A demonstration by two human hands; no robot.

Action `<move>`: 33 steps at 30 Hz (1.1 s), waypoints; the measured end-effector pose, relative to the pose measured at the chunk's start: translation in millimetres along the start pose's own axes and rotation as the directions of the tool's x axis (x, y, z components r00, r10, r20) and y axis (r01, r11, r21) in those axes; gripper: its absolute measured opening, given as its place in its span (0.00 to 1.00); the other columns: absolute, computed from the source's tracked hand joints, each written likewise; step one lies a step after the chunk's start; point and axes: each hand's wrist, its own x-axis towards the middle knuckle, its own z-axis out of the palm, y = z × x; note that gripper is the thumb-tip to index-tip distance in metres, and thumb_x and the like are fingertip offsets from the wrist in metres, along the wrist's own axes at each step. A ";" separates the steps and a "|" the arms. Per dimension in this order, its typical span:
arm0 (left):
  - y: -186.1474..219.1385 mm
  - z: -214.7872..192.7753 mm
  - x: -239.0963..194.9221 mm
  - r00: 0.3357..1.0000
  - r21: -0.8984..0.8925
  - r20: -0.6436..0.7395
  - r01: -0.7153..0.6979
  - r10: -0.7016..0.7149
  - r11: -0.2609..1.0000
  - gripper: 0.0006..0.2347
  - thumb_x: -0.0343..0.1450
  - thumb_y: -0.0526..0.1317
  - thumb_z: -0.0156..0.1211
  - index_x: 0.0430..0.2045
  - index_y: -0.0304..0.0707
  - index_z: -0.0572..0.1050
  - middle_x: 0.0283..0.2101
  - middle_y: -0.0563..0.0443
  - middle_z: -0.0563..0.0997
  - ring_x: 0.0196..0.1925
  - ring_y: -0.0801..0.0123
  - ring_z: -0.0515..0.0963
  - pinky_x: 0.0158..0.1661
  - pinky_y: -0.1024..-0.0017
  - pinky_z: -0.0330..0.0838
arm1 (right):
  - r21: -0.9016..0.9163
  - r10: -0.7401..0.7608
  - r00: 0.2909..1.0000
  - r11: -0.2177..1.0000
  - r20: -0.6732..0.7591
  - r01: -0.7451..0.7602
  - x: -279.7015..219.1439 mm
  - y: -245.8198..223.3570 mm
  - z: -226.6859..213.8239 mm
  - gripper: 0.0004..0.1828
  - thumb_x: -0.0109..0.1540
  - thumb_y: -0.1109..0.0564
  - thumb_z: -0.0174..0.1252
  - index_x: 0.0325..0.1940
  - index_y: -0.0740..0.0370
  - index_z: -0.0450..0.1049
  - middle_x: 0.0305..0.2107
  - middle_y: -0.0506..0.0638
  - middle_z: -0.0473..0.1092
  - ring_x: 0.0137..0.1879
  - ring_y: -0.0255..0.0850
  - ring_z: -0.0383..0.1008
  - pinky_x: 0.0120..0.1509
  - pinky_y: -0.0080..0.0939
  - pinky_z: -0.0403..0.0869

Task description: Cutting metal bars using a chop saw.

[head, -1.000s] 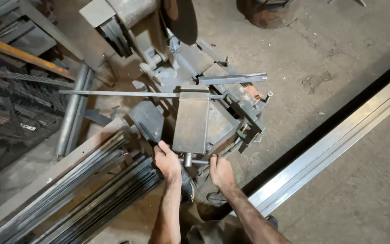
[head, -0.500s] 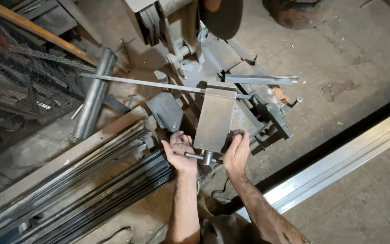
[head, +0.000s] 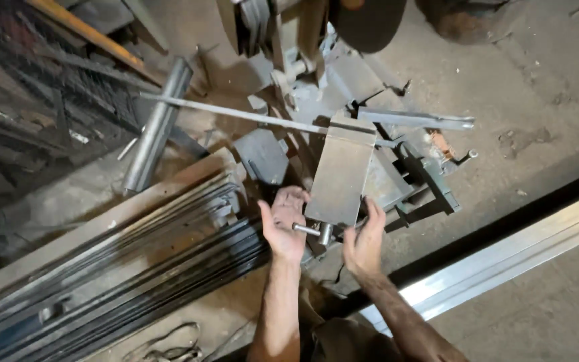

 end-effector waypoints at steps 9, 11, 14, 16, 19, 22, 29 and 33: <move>4.7 3.3 19.5 0.989 0.125 0.140 0.028 -0.045 0.992 0.37 0.76 0.70 0.33 0.49 0.26 0.72 0.52 0.38 0.78 0.61 0.53 0.73 0.70 0.59 0.56 | 0.197 -0.705 0.368 0.582 0.607 0.789 32.9 1.3 -45.4 0.17 0.60 0.44 0.64 0.44 0.57 0.73 0.48 0.54 0.71 0.63 0.54 0.68 0.68 0.57 0.66; 3.9 2.5 18.3 0.986 0.092 0.141 0.077 -0.090 0.993 0.39 0.75 0.71 0.32 0.51 0.26 0.72 0.55 0.37 0.78 0.63 0.54 0.72 0.70 0.60 0.56 | 0.416 -0.813 -0.115 0.165 0.571 0.894 39.8 11.8 -36.0 0.14 0.63 0.46 0.61 0.41 0.58 0.75 0.48 0.53 0.73 0.63 0.47 0.70 0.77 0.51 0.67; 1.7 -2.2 20.6 0.987 0.065 0.142 0.071 -0.080 0.995 0.39 0.75 0.71 0.32 0.52 0.25 0.71 0.55 0.37 0.77 0.63 0.54 0.72 0.70 0.60 0.56 | 0.614 -0.652 -0.397 0.135 0.646 0.778 44.1 45.1 -9.9 0.15 0.54 0.46 0.61 0.28 0.62 0.74 0.34 0.52 0.73 0.51 0.48 0.76 0.73 0.52 0.74; 2.6 1.0 20.1 0.984 0.093 0.153 0.074 -0.088 0.993 0.40 0.75 0.71 0.31 0.53 0.25 0.72 0.54 0.38 0.77 0.63 0.54 0.72 0.70 0.60 0.56 | 0.666 -0.545 -0.486 0.194 0.683 0.720 38.5 64.0 4.2 0.14 0.56 0.47 0.60 0.29 0.61 0.74 0.33 0.52 0.73 0.46 0.49 0.76 0.58 0.51 0.76; 7.8 6.3 20.4 0.982 0.161 0.164 0.071 -0.097 0.984 0.41 0.75 0.72 0.30 0.53 0.25 0.72 0.53 0.38 0.78 0.63 0.54 0.72 0.69 0.60 0.57 | 0.690 -0.442 -0.544 0.309 0.713 0.654 36.6 64.2 19.5 0.12 0.55 0.49 0.58 0.26 0.60 0.75 0.28 0.53 0.73 0.38 0.50 0.77 0.39 0.50 0.77; 10.2 13.0 18.2 0.978 0.229 0.177 0.070 -0.113 0.971 0.42 0.74 0.73 0.29 0.54 0.26 0.73 0.54 0.38 0.78 0.63 0.54 0.72 0.69 0.59 0.57 | 0.671 -0.479 -0.503 0.291 0.719 0.682 40.4 84.9 21.3 0.09 0.51 0.51 0.57 0.24 0.59 0.75 0.27 0.52 0.73 0.36 0.51 0.77 0.37 0.50 0.76; 17.9 36.3 10.4 0.960 0.400 0.258 -0.002 -0.111 0.917 0.44 0.71 0.74 0.25 0.53 0.29 0.75 0.66 0.42 0.73 0.72 0.55 0.66 0.73 0.58 0.52 | 0.492 -0.686 -0.491 -0.218 0.538 0.843 7.4 178.9 82.8 0.08 0.54 0.53 0.56 0.33 0.55 0.76 0.32 0.50 0.74 0.41 0.46 0.77 0.48 0.43 0.77; 17.0 38.9 5.4 0.904 0.698 0.425 -0.299 -0.040 0.651 0.44 0.76 0.73 0.19 0.51 0.31 0.78 0.66 0.40 0.73 0.78 0.53 0.59 0.77 0.58 0.44 | 0.353 -0.737 -0.528 -0.403 0.423 0.845 -19.5 174.6 74.9 0.10 0.55 0.54 0.55 0.37 0.54 0.77 0.35 0.49 0.75 0.44 0.44 0.77 0.53 0.40 0.77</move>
